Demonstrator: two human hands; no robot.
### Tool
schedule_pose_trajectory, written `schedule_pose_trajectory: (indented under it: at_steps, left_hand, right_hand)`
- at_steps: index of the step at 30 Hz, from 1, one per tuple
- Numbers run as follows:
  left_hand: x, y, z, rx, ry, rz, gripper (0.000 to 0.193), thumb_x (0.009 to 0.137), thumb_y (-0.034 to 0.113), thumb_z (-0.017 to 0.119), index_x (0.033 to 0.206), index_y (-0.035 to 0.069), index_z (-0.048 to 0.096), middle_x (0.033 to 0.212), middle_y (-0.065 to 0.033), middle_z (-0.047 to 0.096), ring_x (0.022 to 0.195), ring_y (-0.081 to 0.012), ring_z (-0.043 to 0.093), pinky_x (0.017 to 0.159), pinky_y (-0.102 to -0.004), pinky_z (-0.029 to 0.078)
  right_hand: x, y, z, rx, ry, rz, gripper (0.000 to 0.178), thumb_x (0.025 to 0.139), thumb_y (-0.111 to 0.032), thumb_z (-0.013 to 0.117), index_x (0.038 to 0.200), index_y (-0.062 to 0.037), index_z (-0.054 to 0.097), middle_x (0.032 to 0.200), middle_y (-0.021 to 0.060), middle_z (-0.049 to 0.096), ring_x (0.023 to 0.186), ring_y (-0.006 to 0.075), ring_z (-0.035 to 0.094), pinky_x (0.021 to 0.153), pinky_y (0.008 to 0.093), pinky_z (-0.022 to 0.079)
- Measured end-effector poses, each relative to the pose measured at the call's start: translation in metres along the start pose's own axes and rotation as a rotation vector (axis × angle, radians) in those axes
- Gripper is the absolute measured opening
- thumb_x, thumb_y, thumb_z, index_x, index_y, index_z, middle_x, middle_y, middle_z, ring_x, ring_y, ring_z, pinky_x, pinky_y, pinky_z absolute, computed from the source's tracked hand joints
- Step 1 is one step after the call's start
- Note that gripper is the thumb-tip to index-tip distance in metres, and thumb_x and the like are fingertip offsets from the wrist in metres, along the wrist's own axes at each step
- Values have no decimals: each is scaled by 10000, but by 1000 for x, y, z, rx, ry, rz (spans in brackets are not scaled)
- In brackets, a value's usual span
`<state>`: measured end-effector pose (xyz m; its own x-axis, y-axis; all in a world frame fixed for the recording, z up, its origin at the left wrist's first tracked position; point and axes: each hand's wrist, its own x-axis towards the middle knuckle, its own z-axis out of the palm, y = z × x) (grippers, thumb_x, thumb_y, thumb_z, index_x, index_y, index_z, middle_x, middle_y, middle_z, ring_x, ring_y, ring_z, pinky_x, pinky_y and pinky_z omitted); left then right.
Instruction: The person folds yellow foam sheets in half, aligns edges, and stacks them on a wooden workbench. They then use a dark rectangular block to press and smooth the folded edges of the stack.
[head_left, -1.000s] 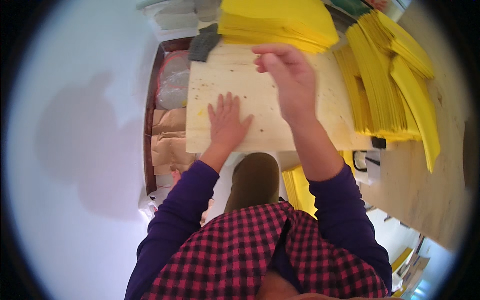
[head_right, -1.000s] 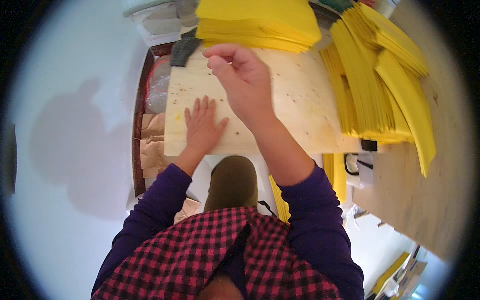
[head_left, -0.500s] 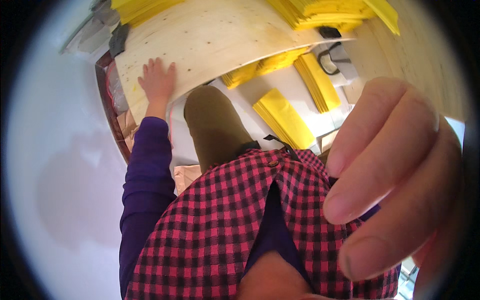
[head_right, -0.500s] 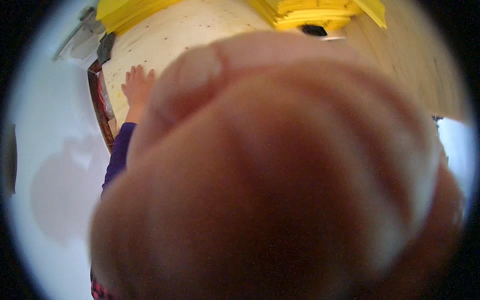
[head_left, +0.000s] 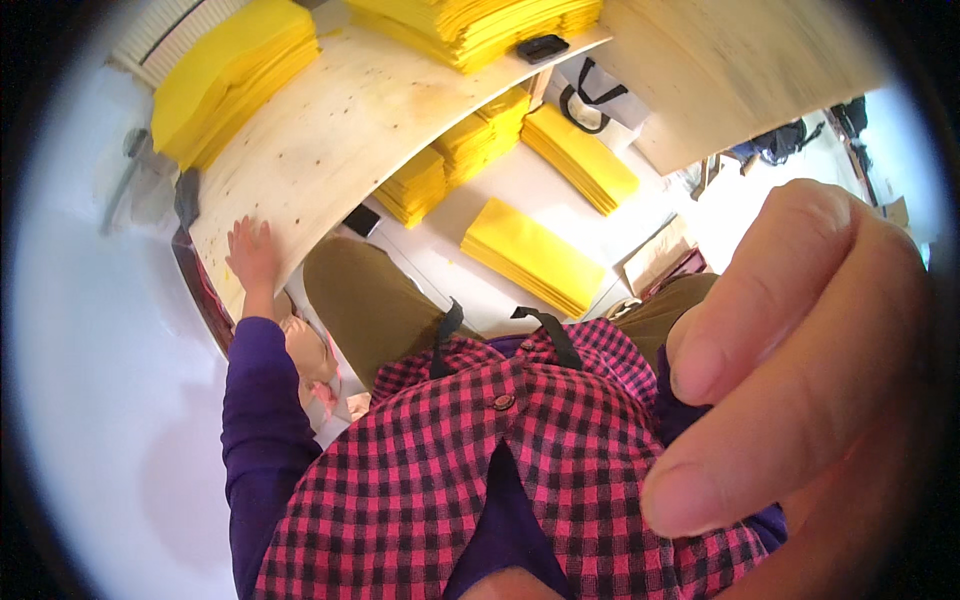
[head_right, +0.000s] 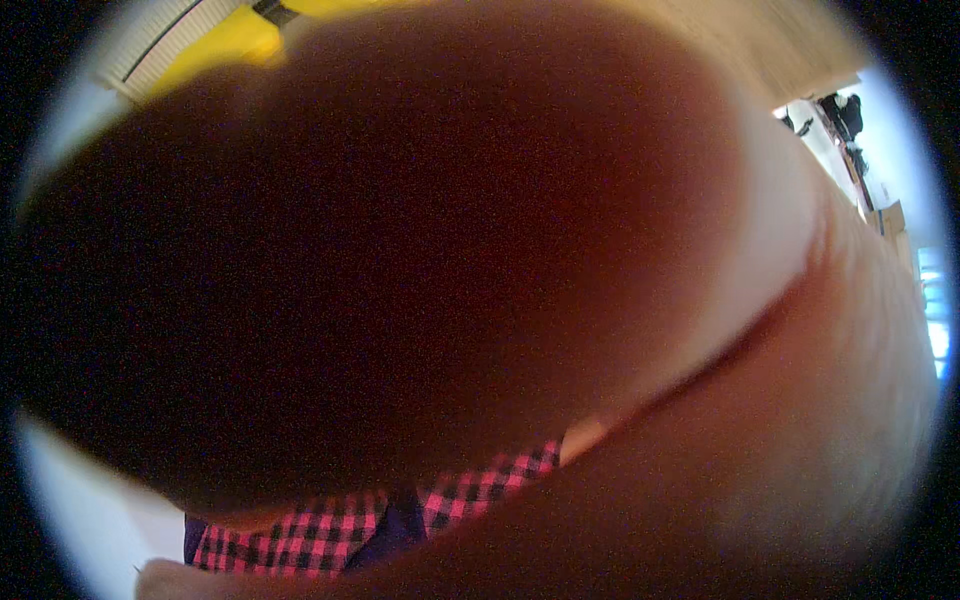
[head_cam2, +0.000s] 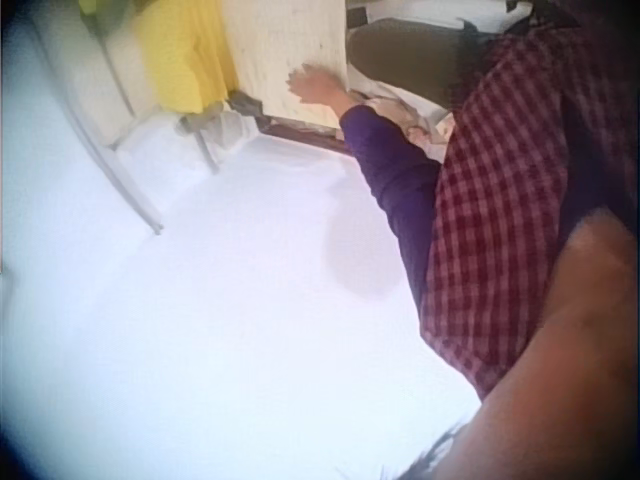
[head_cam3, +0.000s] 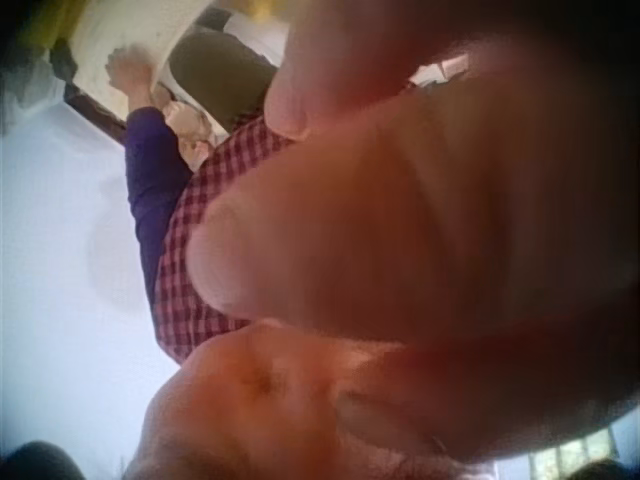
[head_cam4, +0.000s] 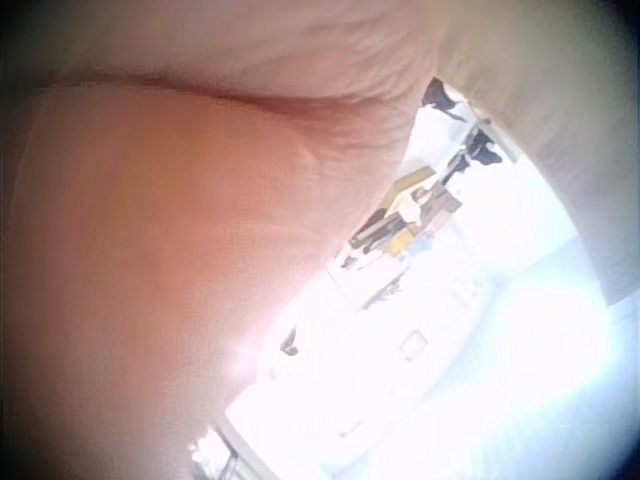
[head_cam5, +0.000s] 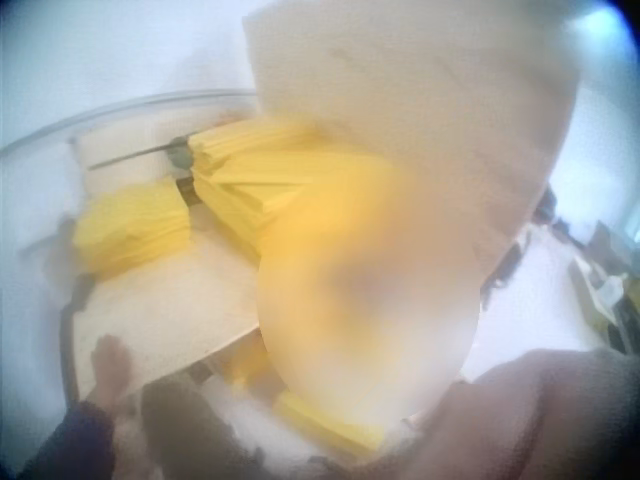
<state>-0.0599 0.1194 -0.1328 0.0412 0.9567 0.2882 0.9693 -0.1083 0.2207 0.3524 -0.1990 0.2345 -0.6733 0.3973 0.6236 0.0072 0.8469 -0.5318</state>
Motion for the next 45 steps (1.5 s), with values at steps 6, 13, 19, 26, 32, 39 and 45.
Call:
schedule_pose_trajectory:
  at_steps: [6, 13, 19, 26, 32, 39, 45]
  left_hand:
    - [6, -8, -5, -342, 205, 170, 446, 917, 275, 548, 1305, 63, 493, 1408, -176, 410, 1351, -351, 294, 1093, -464, 237]
    - [-41, 69, -63, -589, 264, 229, 390, 947, 202, 507, 1305, 49, 489, 1403, -168, 415, 1357, -326, 291, 1102, -414, 234]
    - [-92, 128, -95, -684, 196, 240, 389, 959, 178, 465, 1316, 24, 461, 1417, -168, 395, 1367, -305, 277, 1105, -406, 225]
    - [-146, 200, -89, -1000, -103, 278, 374, 940, 112, 487, 1294, -9, 475, 1332, -152, 486, 1263, -244, 426, 1056, -349, 312]
    - [-154, 268, -13, -1307, -704, -100, 418, 892, 156, 576, 1283, 28, 498, 1260, -102, 531, 1150, -174, 484, 970, -312, 370]
    - [-171, 305, 132, -1126, -1218, -800, 561, 857, 259, 629, 1338, 69, 413, 1398, -118, 390, 1267, -296, 380, 1020, -507, 317]
    - [-203, 307, 217, -954, -1451, -1103, 847, 818, 331, 689, 1449, 76, 185, 1494, -158, 195, 1364, -328, 234, 1051, -557, 266]
  right_hand:
    - [-13, -18, 0, -34, 34, -16, 243, 890, -305, 621, 850, -68, 663, 831, 95, 681, 666, 169, 640, 531, 257, 498]
    - [-20, -6, 4, -84, 68, -113, 263, 883, -296, 634, 811, -46, 674, 808, 110, 684, 653, 181, 646, 523, 262, 499]
    - [-96, 16, -6, -263, 420, 283, 251, 844, -187, 672, 913, 55, 671, 849, 149, 685, 749, 236, 659, 679, 304, 524]
    - [-257, 103, 5, -38, 1017, 1060, 298, 926, -260, 584, 1024, 13, 655, 906, 68, 685, 807, 121, 623, 770, 253, 510]
    - [-363, 183, 53, 136, 995, 1495, 346, 927, -327, 551, 1075, -24, 630, 993, 61, 664, 907, 134, 613, 821, 266, 475]
    - [-440, 211, 102, 75, 839, 1839, 425, 837, -370, 635, 1061, -10, 648, 960, 77, 661, 908, 169, 587, 823, 303, 450]
    - [-488, 249, 129, -3, 558, 1884, 482, 807, -409, 659, 1090, -19, 640, 1116, 150, 635, 1032, 286, 597, 917, 356, 443]
